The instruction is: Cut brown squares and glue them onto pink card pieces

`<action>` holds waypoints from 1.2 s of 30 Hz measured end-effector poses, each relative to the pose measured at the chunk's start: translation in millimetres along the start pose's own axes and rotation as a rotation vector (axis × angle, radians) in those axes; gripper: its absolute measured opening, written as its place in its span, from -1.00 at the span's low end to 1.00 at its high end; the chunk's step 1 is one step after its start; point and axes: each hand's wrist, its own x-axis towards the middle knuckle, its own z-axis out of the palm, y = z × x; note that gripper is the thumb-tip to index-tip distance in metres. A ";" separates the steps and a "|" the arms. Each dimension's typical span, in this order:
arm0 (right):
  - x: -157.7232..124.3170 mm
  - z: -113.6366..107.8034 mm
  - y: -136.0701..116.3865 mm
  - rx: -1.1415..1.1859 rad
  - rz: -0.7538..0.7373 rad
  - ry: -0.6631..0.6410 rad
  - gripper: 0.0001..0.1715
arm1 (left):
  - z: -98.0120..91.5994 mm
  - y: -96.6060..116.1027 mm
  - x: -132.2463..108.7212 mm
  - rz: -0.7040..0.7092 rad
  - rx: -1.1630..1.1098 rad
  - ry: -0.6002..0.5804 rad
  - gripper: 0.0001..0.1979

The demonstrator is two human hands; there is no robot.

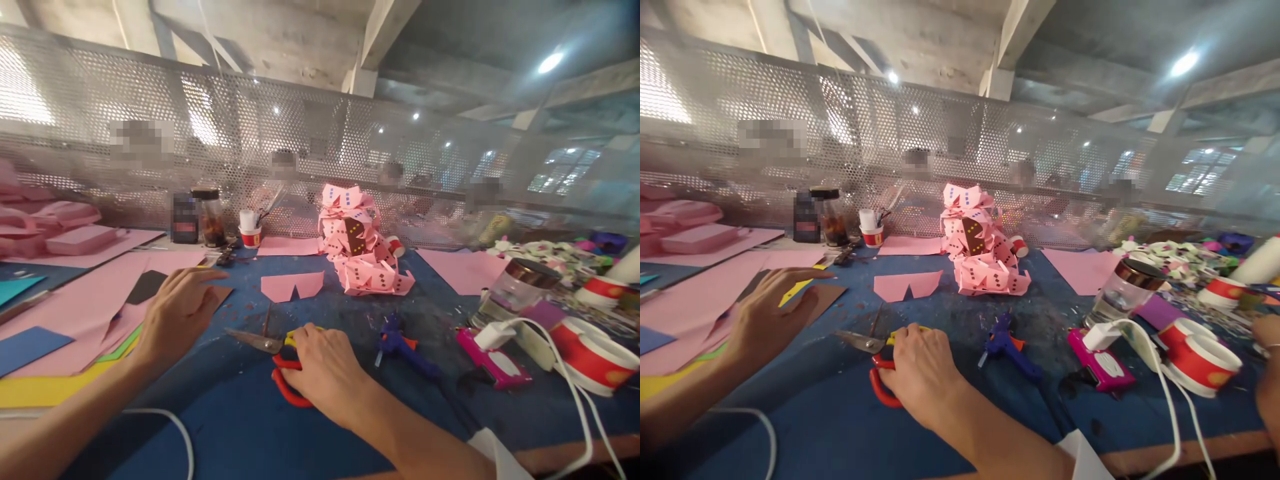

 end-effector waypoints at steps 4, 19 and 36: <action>-1.5 0.4 0.3 -0.006 -0.032 0.028 -0.58 | 4.3 -4.4 -2.3 0.030 0.021 -0.028 -0.77; 0.2 -3.3 0.4 -0.024 -0.045 0.042 -0.60 | 5.2 -2.5 -2.7 0.063 0.044 -0.031 -0.79; -3.5 -20.8 4.2 -0.036 -0.005 -0.002 -0.61 | -6.6 14.1 2.9 -0.100 -0.125 -0.013 -0.80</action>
